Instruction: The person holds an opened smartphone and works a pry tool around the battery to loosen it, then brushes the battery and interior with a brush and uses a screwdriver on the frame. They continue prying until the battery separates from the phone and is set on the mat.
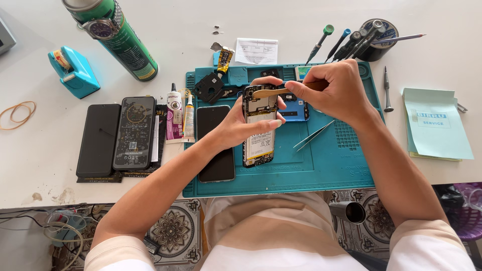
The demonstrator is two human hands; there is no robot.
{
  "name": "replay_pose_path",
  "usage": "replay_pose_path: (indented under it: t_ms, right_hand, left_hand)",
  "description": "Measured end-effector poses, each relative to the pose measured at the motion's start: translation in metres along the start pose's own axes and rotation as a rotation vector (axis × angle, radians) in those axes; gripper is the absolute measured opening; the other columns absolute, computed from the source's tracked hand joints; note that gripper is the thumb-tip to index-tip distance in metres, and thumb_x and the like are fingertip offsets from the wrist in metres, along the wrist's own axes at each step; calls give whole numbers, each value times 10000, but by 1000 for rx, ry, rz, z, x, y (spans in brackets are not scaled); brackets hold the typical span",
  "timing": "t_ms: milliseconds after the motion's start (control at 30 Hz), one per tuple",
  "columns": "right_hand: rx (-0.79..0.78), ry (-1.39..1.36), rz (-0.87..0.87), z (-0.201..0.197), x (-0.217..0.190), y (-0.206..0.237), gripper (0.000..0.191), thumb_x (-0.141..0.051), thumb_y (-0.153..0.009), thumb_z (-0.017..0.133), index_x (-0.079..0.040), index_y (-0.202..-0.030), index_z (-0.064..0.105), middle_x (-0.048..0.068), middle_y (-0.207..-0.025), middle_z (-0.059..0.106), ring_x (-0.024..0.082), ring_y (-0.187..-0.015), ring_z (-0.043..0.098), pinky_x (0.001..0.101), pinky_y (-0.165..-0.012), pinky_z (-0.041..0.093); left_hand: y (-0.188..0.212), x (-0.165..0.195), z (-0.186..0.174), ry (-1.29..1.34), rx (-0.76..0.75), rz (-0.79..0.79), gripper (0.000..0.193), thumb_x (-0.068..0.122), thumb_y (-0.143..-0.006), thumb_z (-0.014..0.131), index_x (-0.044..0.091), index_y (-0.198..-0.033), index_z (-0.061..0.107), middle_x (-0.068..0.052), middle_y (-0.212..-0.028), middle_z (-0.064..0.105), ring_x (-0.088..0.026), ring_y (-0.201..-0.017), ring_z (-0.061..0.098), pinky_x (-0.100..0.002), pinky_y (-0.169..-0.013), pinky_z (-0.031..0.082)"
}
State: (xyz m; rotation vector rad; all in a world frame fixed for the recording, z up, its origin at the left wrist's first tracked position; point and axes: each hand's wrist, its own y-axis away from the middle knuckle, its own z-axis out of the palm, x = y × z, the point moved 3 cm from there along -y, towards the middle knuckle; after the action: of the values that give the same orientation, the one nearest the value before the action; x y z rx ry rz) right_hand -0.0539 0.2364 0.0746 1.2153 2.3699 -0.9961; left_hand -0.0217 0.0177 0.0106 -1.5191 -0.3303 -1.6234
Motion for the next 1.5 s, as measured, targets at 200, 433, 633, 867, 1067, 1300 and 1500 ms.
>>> replay_pose_path:
  t_ms: [200,433,633,867,1067,1300,1500]
  right_hand:
    - [12,-26,20,-3,24,-5,386,-305,-961,819,-20,-718,730,4,-512,574,41,-452,492,207,-450,329]
    - [8,-13,31,-6,25,-5,372,-302,-958,817,-28,-719,740,1,-508,587,38,-437,511,196,-439,340]
    - [9,-4,19,-5,24,-5,369,-300,-953,817,-27,-715,743,5,-515,598,46,-433,516,198,-435,342]
    - [11,-1,8,1,19,-8,378,-298,-957,822,-23,-711,739,9,-511,590,44,-436,514,199,-439,345]
    - [4,-4,20,1,18,-7,375,-297,-948,827,-22,-708,740,8,-506,586,44,-434,505,200,-436,341]
    - [13,-6,14,0,19,-7,371,-295,-952,826,-27,-710,740,2,-513,591,45,-435,516,197,-437,346]
    - [23,-12,19,-3,21,-7,372,-292,-955,824,-28,-706,738,4,-505,586,45,-433,524,192,-439,345]
  left_hand:
    - [-23,-13,-4,-10,-2,-17,742,204,-944,806,140,-1543,372,-75,-1200,621,-166,-1089,692,-367,-989,612]
    - [-22,-13,-3,-42,3,-19,768,194,-928,806,139,-1550,359,-68,-1189,616,-171,-1084,698,-369,-975,620]
    - [-22,-14,-4,-57,16,-44,771,219,-914,801,139,-1538,354,-68,-1169,632,-178,-1055,721,-362,-924,620]
    - [-17,-11,-11,-62,10,-33,767,228,-922,803,141,-1541,358,-71,-1175,630,-171,-1064,712,-368,-948,623]
    - [-17,-8,-11,-82,8,-45,766,224,-927,804,138,-1541,353,-73,-1177,626,-170,-1064,711,-364,-947,619]
    - [-18,-8,-9,-77,9,-54,784,236,-923,809,136,-1545,342,-73,-1178,622,-171,-1064,717,-359,-931,619]
    - [-20,-8,-8,-84,8,-47,779,241,-926,808,134,-1543,345,-72,-1175,622,-172,-1065,717,-363,-934,620]
